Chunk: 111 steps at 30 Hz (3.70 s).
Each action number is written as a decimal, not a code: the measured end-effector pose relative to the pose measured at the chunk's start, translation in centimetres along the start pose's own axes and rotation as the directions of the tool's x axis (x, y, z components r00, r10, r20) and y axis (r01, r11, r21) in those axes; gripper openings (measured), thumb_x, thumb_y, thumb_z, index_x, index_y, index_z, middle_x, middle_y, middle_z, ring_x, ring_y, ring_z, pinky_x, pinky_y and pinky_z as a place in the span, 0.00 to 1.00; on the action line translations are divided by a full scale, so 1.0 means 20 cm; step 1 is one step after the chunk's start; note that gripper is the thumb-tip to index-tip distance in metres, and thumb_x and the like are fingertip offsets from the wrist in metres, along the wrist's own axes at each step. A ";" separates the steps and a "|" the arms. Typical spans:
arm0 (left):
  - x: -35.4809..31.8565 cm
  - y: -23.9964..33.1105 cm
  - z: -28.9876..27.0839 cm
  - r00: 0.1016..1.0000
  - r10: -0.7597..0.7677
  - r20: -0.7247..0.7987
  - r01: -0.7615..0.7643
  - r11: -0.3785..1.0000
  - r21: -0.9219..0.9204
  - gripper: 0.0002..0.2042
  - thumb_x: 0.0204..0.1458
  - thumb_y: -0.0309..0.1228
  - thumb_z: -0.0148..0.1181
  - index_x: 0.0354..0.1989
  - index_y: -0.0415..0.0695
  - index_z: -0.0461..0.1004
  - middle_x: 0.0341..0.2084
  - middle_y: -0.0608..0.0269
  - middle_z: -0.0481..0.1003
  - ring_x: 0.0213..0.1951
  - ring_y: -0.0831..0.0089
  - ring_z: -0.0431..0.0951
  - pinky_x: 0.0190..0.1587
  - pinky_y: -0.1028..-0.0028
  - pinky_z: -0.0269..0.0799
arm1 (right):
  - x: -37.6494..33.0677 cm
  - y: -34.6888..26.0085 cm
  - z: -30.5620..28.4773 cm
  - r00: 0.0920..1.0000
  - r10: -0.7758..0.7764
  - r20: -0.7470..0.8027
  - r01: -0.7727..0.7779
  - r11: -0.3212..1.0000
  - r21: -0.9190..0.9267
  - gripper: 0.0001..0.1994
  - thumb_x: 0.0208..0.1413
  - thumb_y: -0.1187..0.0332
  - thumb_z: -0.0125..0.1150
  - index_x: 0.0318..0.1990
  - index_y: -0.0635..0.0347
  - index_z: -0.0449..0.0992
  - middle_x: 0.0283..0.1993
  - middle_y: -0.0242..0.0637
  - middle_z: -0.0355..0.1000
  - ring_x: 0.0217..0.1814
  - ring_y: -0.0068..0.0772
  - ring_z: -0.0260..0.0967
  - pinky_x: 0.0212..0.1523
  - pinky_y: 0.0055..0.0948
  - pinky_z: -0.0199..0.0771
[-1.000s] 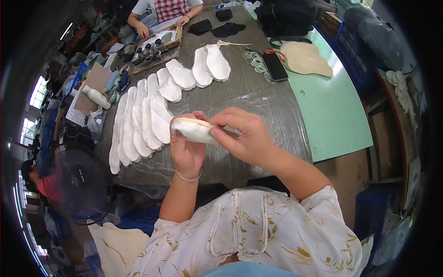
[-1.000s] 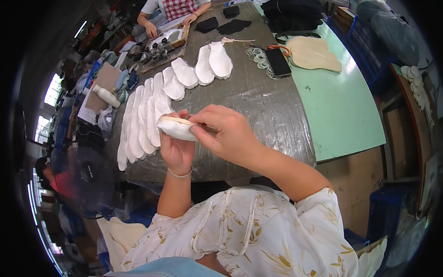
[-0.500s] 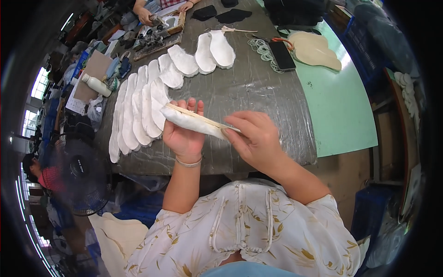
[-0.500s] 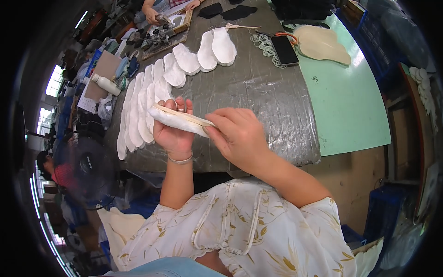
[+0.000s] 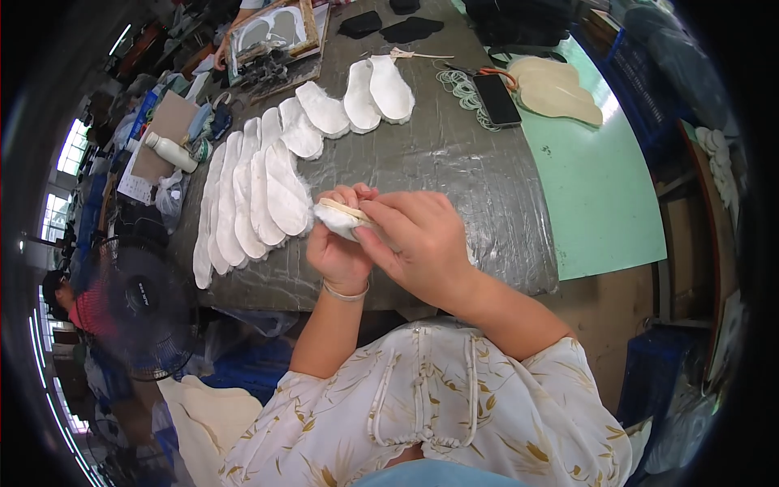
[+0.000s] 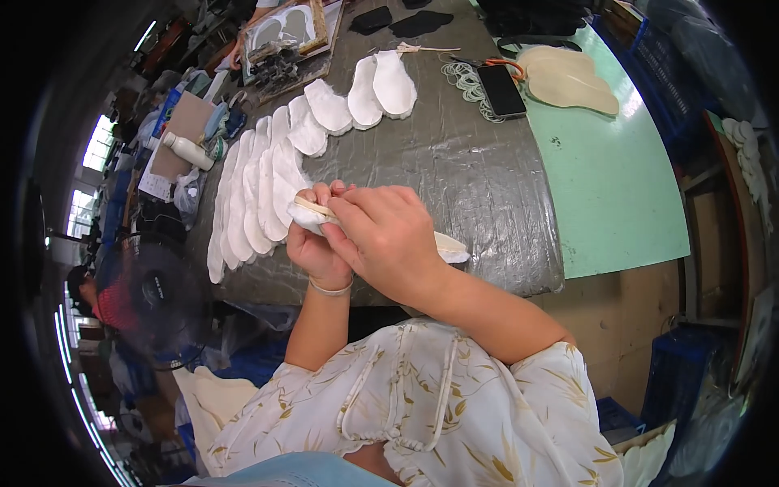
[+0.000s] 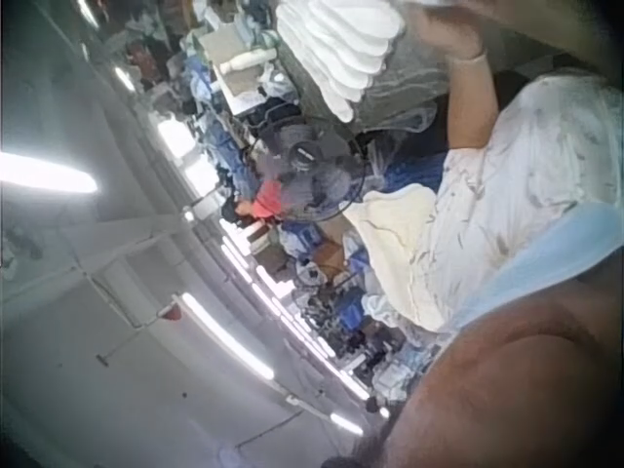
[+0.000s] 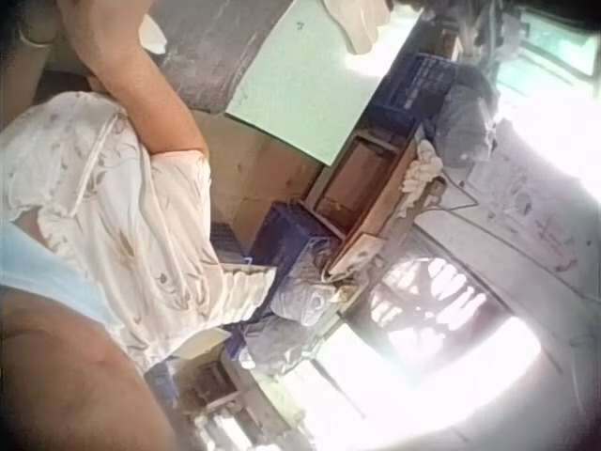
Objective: Manually aligning and adhering cushioned insole components for shoe production.
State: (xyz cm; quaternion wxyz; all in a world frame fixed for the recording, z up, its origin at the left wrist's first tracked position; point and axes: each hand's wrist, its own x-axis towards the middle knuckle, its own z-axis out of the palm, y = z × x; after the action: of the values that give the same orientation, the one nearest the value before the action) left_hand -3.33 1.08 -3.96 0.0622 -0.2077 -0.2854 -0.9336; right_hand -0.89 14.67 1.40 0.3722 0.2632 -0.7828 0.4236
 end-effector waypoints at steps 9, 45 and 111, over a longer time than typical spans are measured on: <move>-0.01 -0.01 0.02 1.000 -0.013 -0.027 0.014 1.000 0.007 0.13 0.62 0.39 0.44 0.42 0.41 0.68 0.36 0.59 0.69 0.50 0.61 0.67 0.60 0.59 0.61 | -0.01 0.05 0.00 0.999 0.002 0.054 -0.006 0.996 0.091 0.10 0.48 0.68 0.65 0.38 0.61 0.79 0.36 0.36 0.76 0.35 0.38 0.74 0.39 0.34 0.69; 0.12 -0.08 -0.20 0.796 0.054 -0.603 0.164 0.939 0.301 0.34 0.52 0.47 0.67 0.58 0.44 0.53 0.44 0.60 0.65 0.44 0.66 0.75 0.43 0.66 0.75 | -0.32 0.30 -0.16 0.778 0.277 0.564 -0.458 0.865 0.207 0.39 0.47 0.64 0.70 0.67 0.64 0.59 0.66 0.51 0.61 0.69 0.49 0.58 0.67 0.40 0.57; 0.07 -0.27 -0.42 0.671 -0.616 0.413 -0.620 -0.160 0.768 0.30 0.46 0.45 0.67 0.57 0.45 0.68 0.56 0.58 0.70 0.58 0.55 0.70 0.58 0.60 0.65 | -0.54 0.90 -0.24 0.330 0.816 0.475 -0.807 -0.017 0.590 0.29 0.62 0.50 0.55 0.65 0.57 0.64 0.69 0.38 0.58 0.71 0.39 0.53 0.65 0.43 0.54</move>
State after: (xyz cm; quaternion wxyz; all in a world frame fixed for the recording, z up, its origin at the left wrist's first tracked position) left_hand -8.78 0.96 -12.39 0.0754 -0.4368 -0.8801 -0.1700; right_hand -5.95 28.86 -13.94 -0.0902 -0.1157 -0.5227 0.8398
